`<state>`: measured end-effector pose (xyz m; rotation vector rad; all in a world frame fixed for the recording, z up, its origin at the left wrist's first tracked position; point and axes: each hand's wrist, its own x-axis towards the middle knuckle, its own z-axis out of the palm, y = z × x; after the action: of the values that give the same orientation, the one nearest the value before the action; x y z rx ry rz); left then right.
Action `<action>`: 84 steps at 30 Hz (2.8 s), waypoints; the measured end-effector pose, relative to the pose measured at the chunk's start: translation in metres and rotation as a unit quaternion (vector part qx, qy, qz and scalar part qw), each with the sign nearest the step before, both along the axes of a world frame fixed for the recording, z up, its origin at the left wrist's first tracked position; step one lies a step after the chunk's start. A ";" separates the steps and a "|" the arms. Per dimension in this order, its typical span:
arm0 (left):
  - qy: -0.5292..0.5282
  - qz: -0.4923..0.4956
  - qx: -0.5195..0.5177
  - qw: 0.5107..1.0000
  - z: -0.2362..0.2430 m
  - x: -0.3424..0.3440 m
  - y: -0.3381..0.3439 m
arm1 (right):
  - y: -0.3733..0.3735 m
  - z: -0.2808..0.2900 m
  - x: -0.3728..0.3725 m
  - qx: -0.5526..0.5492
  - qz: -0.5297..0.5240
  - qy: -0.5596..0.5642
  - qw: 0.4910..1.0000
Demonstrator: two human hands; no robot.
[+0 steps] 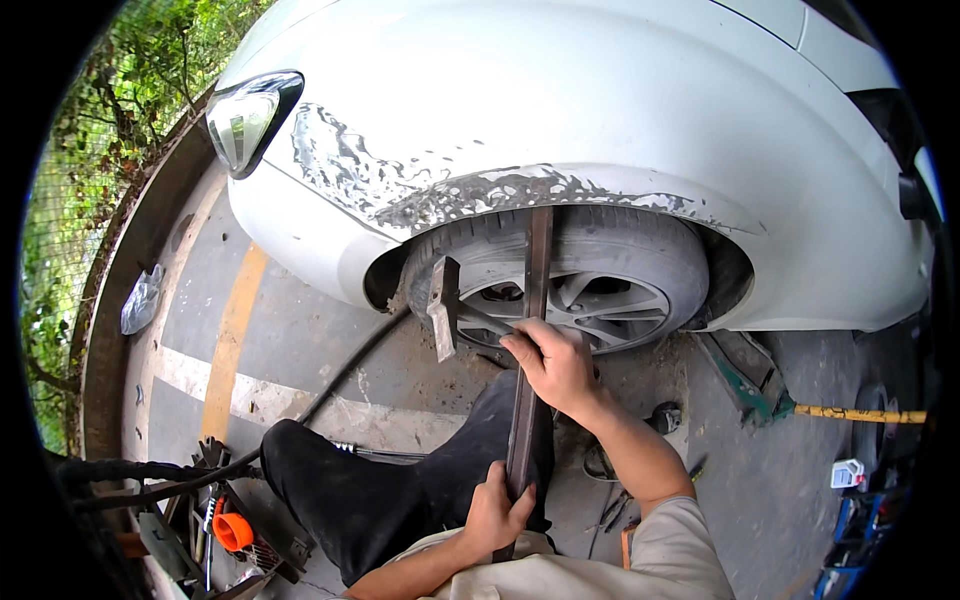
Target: The person is repairing a dent on the front fender of a white car. They use a hammer and a metal bar to tap and push the dented metal back into shape, working around the wheel arch area.
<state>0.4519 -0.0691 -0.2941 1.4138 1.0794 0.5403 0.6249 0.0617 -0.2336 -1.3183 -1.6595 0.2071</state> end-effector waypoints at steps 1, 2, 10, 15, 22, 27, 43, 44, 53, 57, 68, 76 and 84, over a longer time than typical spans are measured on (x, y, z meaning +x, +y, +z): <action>-0.003 0.004 0.007 1.000 0.001 0.000 0.000 | 0.000 0.004 -0.001 0.009 0.004 -0.011 1.000; -0.006 0.008 0.013 1.000 0.002 0.002 0.001 | 0.001 0.007 -0.002 0.018 0.007 -0.021 1.000; -0.047 0.049 0.094 0.993 -0.025 0.034 0.020 | 0.008 0.001 0.008 -0.001 0.021 -0.048 0.999; 0.004 0.044 0.092 0.995 -0.049 0.042 0.035 | 0.017 -0.023 0.018 -0.026 0.021 -0.029 0.999; 0.032 0.051 0.023 0.998 -0.027 0.049 0.029 | 0.020 -0.025 0.018 0.012 0.016 -0.008 1.000; 0.024 0.058 0.008 0.998 -0.011 0.048 0.025 | 0.021 -0.012 0.016 0.039 0.034 -0.043 0.998; -0.041 0.100 0.104 0.989 -0.048 0.061 0.035 | 0.008 -0.004 0.025 0.072 0.023 -0.030 0.997; -0.031 0.095 0.101 0.990 -0.044 0.058 0.036 | 0.002 -0.001 0.028 0.083 0.011 -0.031 0.996; -0.022 0.081 0.102 0.991 -0.051 0.053 0.037 | 0.000 -0.005 0.040 0.116 -0.166 0.073 0.977; -0.036 0.071 0.078 0.994 -0.053 0.054 0.035 | -0.006 -0.014 0.044 0.161 -0.191 0.042 0.968; 0.024 0.048 0.024 0.998 -0.039 0.044 0.038 | 0.005 -0.020 0.035 0.100 -0.177 0.103 0.974; -0.087 0.100 0.024 0.991 -0.022 0.050 0.020 | 0.004 -0.013 0.044 0.100 -0.076 0.200 0.972; -0.060 0.122 0.065 0.989 -0.031 0.048 0.027 | 0.008 -0.005 0.031 0.110 -0.130 0.151 0.974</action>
<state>0.4997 -0.0425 -0.3247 1.3504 1.1434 0.8763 0.6563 0.0700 -0.2387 -1.2520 -1.2050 0.0607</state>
